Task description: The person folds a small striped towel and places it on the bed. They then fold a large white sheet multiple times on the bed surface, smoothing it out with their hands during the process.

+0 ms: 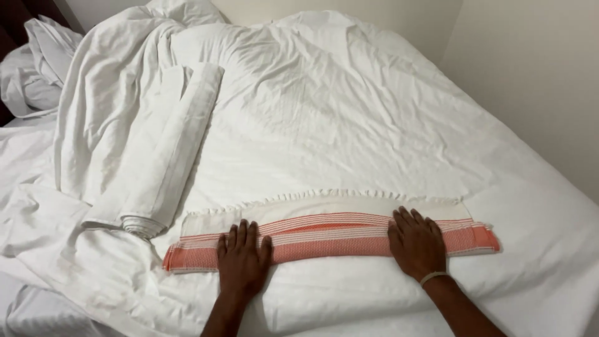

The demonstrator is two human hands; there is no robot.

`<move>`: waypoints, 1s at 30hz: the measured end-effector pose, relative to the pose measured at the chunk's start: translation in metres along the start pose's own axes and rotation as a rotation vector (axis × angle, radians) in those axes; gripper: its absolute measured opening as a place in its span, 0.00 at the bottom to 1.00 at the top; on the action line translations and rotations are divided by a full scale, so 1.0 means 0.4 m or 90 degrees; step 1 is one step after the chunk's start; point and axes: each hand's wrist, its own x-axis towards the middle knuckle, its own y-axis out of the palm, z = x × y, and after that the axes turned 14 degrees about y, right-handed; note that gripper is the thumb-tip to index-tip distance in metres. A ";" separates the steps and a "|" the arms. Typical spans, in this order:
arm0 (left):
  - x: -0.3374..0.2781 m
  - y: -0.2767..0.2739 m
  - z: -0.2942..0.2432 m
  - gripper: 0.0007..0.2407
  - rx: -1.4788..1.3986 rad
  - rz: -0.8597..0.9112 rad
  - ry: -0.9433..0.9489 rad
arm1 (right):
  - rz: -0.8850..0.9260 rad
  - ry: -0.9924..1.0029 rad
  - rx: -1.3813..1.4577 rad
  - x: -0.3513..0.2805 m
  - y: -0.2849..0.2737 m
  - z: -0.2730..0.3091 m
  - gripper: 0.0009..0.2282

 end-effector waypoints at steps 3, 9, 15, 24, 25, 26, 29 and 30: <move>0.010 -0.037 0.027 0.30 -0.022 0.094 0.008 | 0.014 -0.004 -0.023 -0.004 -0.010 0.002 0.23; 0.065 -0.028 0.202 0.33 -0.022 0.260 0.003 | 0.017 0.017 -0.014 -0.005 -0.016 0.012 0.23; 0.061 -0.038 0.352 0.35 -0.021 0.287 -0.084 | 0.016 0.022 -0.023 -0.003 -0.008 0.010 0.23; 0.103 -0.005 0.195 0.35 0.111 0.128 -0.079 | 0.000 0.019 -0.021 -0.005 -0.010 0.015 0.23; 0.096 0.000 0.163 0.35 0.107 0.130 -0.077 | 0.001 0.021 -0.026 -0.007 -0.008 0.014 0.23; 0.087 0.004 0.131 0.35 0.069 0.135 -0.067 | -0.002 0.014 -0.015 -0.009 -0.005 0.013 0.23; 0.075 0.009 0.073 0.34 0.012 0.131 -0.061 | -0.010 0.003 -0.006 -0.004 -0.001 0.006 0.22; 0.077 0.004 0.064 0.34 0.000 0.125 -0.067 | -0.010 -0.001 -0.001 0.002 0.000 0.009 0.23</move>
